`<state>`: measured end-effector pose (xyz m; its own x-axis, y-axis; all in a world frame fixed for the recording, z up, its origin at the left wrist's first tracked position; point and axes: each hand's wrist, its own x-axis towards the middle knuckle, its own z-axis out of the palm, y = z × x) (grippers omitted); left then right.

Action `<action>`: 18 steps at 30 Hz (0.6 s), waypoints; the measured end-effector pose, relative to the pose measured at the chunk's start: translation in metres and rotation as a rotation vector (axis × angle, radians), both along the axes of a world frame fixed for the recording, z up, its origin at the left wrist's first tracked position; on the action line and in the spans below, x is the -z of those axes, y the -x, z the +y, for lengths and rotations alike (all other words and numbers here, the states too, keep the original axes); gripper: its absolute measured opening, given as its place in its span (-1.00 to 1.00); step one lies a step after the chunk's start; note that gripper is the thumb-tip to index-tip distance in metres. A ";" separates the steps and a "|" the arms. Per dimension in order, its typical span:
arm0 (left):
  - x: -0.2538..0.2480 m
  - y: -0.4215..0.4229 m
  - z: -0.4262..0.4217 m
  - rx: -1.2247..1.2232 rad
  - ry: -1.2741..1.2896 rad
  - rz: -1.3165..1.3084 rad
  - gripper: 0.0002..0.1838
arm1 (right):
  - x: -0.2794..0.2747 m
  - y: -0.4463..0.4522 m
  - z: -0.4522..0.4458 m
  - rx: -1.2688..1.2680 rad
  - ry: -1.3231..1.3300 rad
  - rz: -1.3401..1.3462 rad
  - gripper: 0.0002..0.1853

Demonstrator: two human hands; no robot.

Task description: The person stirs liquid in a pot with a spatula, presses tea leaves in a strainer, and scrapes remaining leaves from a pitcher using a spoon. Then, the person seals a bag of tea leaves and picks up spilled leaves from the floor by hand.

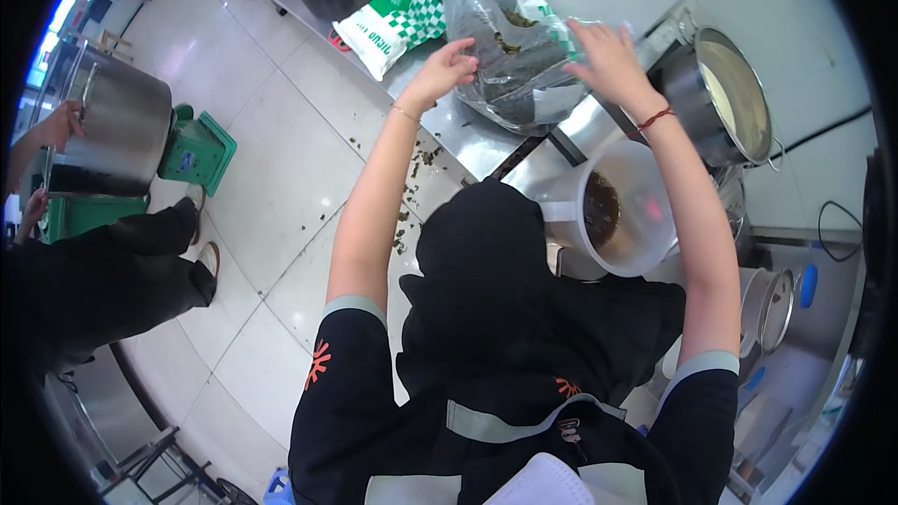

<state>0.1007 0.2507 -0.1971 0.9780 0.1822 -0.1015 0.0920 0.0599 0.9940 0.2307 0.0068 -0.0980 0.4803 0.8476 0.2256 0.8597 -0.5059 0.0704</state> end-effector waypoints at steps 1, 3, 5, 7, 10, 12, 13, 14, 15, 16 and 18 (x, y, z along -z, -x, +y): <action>0.000 0.006 0.010 0.022 0.125 -0.035 -0.50 | -0.011 -0.004 0.009 0.074 0.121 0.197 -0.59; 0.011 0.016 0.039 0.002 0.186 -0.039 -0.54 | -0.021 -0.015 0.016 0.129 0.239 0.315 -0.71; 0.042 0.025 0.069 -0.169 0.036 0.051 -0.62 | -0.017 -0.024 0.009 0.041 0.139 0.252 -0.70; 0.101 0.020 0.100 -0.219 -0.199 0.148 -0.65 | -0.009 -0.026 0.010 -0.042 0.046 0.198 -0.70; 0.146 0.011 0.106 -0.275 -0.704 0.185 -0.68 | -0.002 -0.018 0.013 -0.086 -0.001 0.055 -0.54; 0.163 0.001 0.099 -0.318 -0.966 0.088 -0.69 | 0.004 -0.011 0.021 -0.063 0.002 0.010 -0.51; 0.167 0.001 0.093 -0.322 -0.959 0.094 -0.69 | 0.005 -0.006 0.022 -0.048 -0.008 -0.052 -0.47; 0.173 -0.004 0.090 -0.338 -1.026 0.177 -0.68 | 0.007 -0.005 0.024 -0.047 0.002 -0.043 -0.47; 0.174 -0.008 0.087 -0.354 -1.095 0.261 -0.67 | 0.008 -0.004 0.026 -0.070 -0.016 -0.045 -0.45; 0.175 -0.011 0.086 -0.330 -1.080 0.316 -0.67 | 0.010 -0.005 0.029 -0.091 -0.033 -0.043 -0.43; 0.176 -0.013 0.079 -0.369 -1.057 0.316 -0.68 | 0.009 0.000 0.030 -0.100 -0.061 -0.032 -0.42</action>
